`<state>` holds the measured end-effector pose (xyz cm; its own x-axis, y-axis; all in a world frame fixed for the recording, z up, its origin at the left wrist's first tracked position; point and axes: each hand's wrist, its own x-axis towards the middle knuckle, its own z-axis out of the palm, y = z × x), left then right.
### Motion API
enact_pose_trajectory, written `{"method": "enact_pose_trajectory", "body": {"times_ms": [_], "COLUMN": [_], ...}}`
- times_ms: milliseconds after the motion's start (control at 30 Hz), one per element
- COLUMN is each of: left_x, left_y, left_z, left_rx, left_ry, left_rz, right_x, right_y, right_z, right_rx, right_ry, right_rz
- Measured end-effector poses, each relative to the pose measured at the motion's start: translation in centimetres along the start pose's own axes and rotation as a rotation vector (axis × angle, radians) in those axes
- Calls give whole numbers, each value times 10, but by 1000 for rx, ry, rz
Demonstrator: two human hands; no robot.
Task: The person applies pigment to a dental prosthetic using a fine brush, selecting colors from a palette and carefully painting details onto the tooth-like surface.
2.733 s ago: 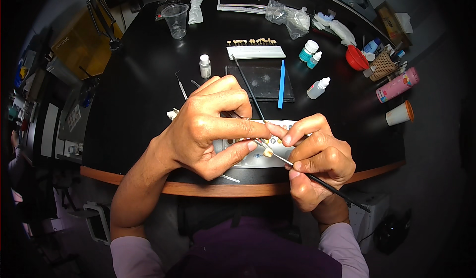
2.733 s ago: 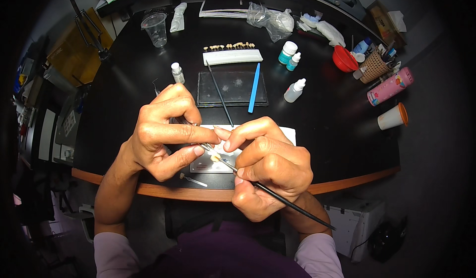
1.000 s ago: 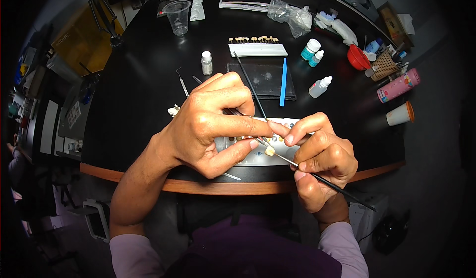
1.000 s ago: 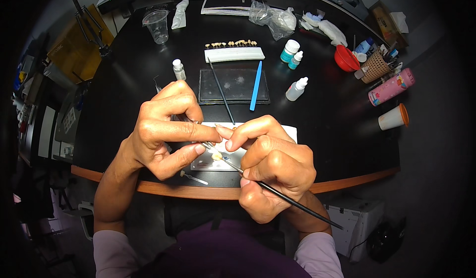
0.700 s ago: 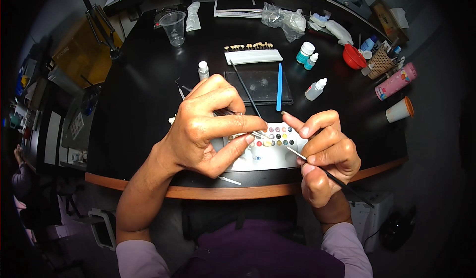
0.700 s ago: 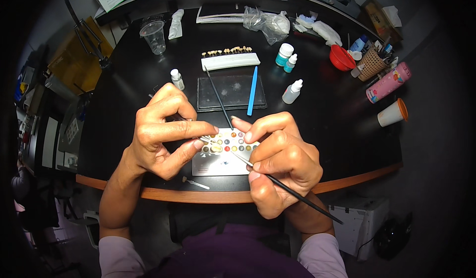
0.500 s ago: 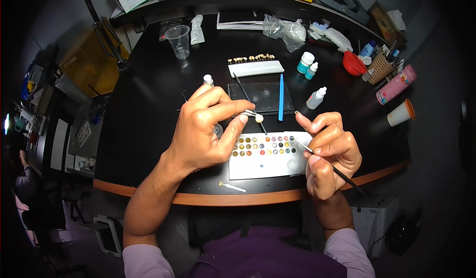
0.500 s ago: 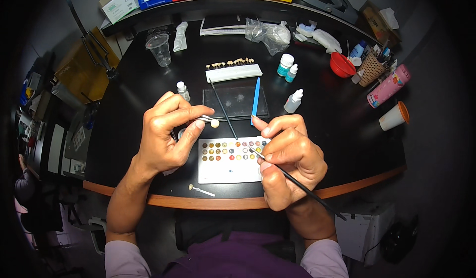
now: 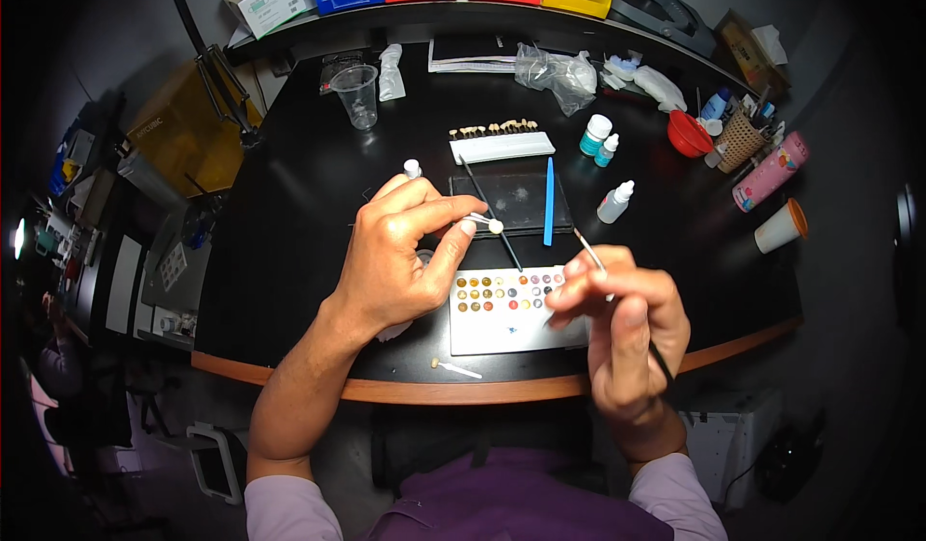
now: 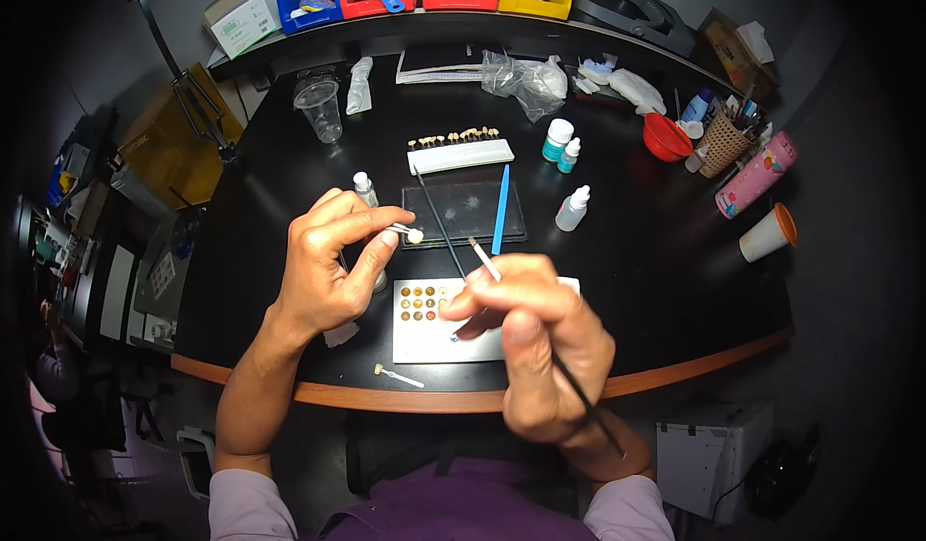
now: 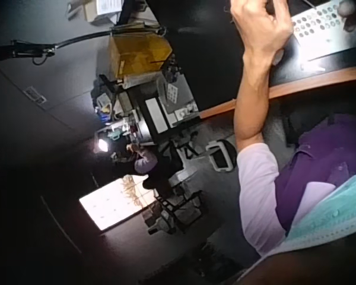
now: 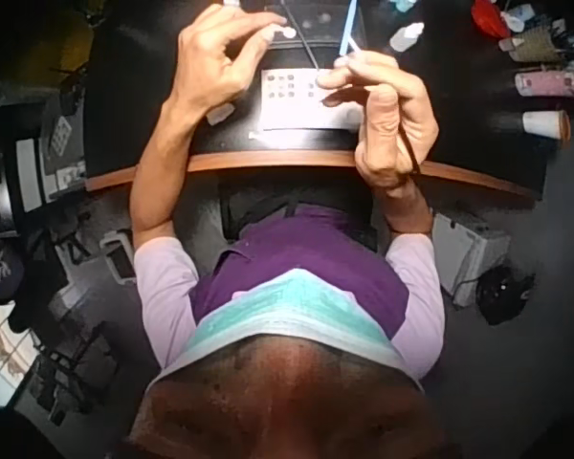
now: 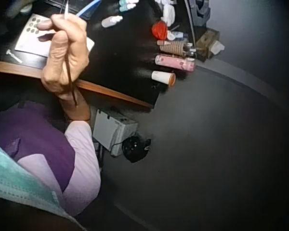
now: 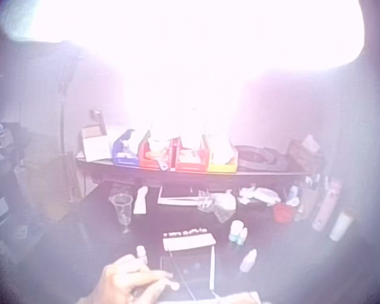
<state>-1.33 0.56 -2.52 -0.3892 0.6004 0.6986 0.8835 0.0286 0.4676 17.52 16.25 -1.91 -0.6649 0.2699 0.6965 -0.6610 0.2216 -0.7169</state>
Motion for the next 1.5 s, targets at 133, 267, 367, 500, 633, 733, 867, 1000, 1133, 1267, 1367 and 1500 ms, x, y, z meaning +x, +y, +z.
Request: {"method": "enact_pose_trajectory", "body": {"times_ms": [133, 267, 367, 500, 633, 733, 867, 1000, 1133, 1267, 1367, 1500], "left_x": [9, 5, 3, 4, -2, 7, 11, 4, -3, -7, -4, -3], "left_y": [6, 3, 1, 5, -6, -2, 1, 11, 15, 26, 26, 25], "left_z": [8, 6, 0, 2, 1, 5, 0, -3, 4, 1, 3, 5], "left_rx": [26, 40, 50, 60, 43, 52, 8, -101, -155, -247, -285, -268], "left_ry": [3, -16, -17, -26, -1, 48, 21, 82, 50, 32, 55, 58], "left_rz": [19, -21, -13, -18, -28, 35, -65, -168, -149, -206, -189, -141], "right_x": [-14, -38, -47, -47, -33, -15, 20, 17, 25, 30, 27, 15], "right_y": [-46, -15, -83, -57, -48, -40, -17, -50, -24, 2, 17, 25], "right_z": [22, 93, 109, 108, 85, 76, 75, 46, 17, 5, 0, 5], "right_rx": [426, 1305, 1658, 1674, 1519, 1357, 1410, 697, 68, 7, -9, -24], "right_ry": [-102, -205, 235, 54, -84, -175, -442, -149, 155, 188, 161, 191], "right_rz": [7, -362, 183, 55, 198, 188, -249, -29, -102, -3, -128, -159]}}
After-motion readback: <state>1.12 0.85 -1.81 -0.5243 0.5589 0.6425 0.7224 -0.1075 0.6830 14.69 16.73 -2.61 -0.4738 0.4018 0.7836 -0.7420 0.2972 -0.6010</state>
